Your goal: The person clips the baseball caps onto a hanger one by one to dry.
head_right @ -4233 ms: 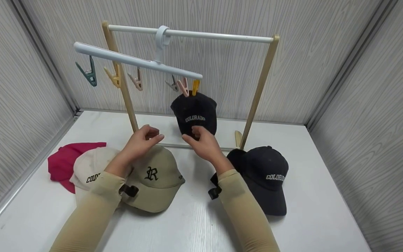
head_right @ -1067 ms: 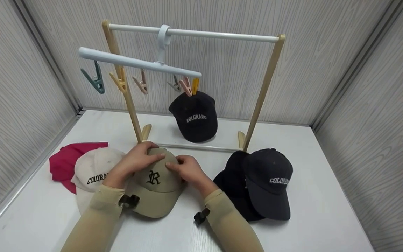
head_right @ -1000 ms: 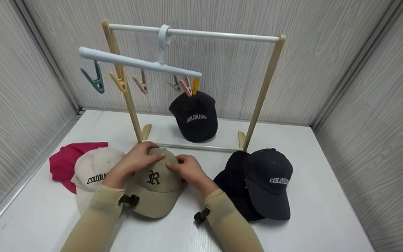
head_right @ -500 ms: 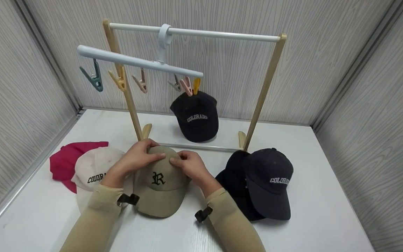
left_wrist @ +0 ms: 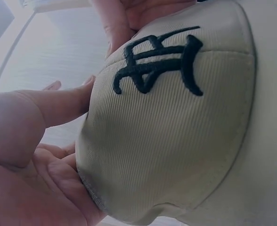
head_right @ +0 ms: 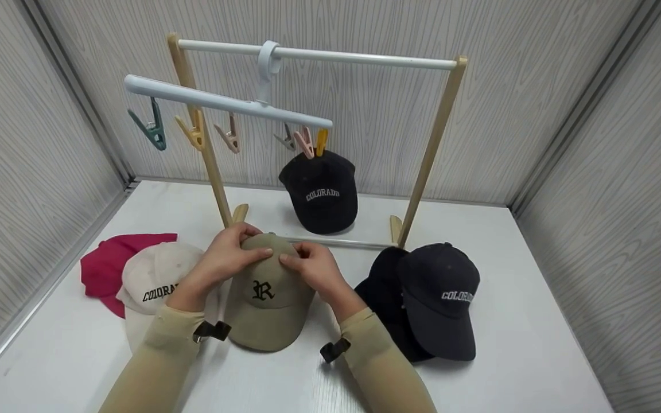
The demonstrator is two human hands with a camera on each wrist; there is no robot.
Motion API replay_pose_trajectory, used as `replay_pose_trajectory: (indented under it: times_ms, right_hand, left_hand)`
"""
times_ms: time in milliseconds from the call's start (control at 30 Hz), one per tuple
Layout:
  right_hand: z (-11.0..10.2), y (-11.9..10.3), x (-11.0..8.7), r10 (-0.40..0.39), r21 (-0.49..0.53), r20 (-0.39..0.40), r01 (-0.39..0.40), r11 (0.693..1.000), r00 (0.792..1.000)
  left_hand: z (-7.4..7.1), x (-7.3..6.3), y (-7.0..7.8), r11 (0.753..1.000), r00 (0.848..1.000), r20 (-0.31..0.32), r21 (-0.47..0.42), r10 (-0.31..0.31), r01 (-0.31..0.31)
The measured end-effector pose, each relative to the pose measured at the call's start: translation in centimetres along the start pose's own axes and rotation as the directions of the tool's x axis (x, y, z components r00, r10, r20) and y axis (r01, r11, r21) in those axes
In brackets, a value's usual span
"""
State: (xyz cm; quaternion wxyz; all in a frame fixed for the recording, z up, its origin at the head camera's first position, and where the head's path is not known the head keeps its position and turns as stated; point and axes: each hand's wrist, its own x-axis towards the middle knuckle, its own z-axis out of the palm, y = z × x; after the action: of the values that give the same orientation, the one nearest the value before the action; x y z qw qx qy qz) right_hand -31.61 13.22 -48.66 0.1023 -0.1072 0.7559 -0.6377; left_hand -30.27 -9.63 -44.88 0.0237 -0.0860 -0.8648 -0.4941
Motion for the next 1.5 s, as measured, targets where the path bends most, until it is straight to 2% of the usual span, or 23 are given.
replay_pose_trajectory:
  times_ms: [233,433,700,867,1000,1200,1500]
  right_hand:
    - [-0.2,-0.7,-0.3,-0.071,-0.003,-0.080,0.071,0.997,0.994]
    - [-0.4,-1.8,-0.7,-0.174,-0.048,-0.149,0.169,0.985,0.973]
    - [-1.1,-2.5,-1.3,-0.247,-0.100,-0.171,0.233,0.967,0.954]
    - [-1.5,-2.8,-1.4,-0.290,-0.132,-0.188,0.268,0.954,0.938]
    - [-1.7,-3.0,-1.4,-0.314,-0.149,-0.197,0.288,0.946,0.929]
    - [-2.0,-2.9,-1.4,-0.331,-0.171,-0.200,0.300,0.939,0.922]
    - [-2.8,-3.3,-1.2,-0.338,-0.193,-0.189,0.303,0.933,0.922]
  left_hand:
    - [0.1,-0.2,0.5,0.994,0.998,-0.040,-0.097,0.049,-0.052]
    - [0.0,-0.3,1.0,0.983,0.993,-0.077,-0.149,0.094,-0.105]
    - [-0.1,-0.4,1.2,0.986,0.998,-0.052,-0.164,0.022,-0.030]
    - [-0.2,-0.4,1.2,0.984,0.999,-0.040,-0.176,0.017,-0.024]
    - [-0.2,-0.5,1.5,0.985,0.996,-0.063,-0.162,0.055,-0.065]
    - [0.3,-0.7,1.4,0.973,0.983,-0.119,-0.165,0.139,-0.158]
    - [0.8,-0.6,1.8,0.959,0.969,-0.165,-0.190,0.182,-0.212]
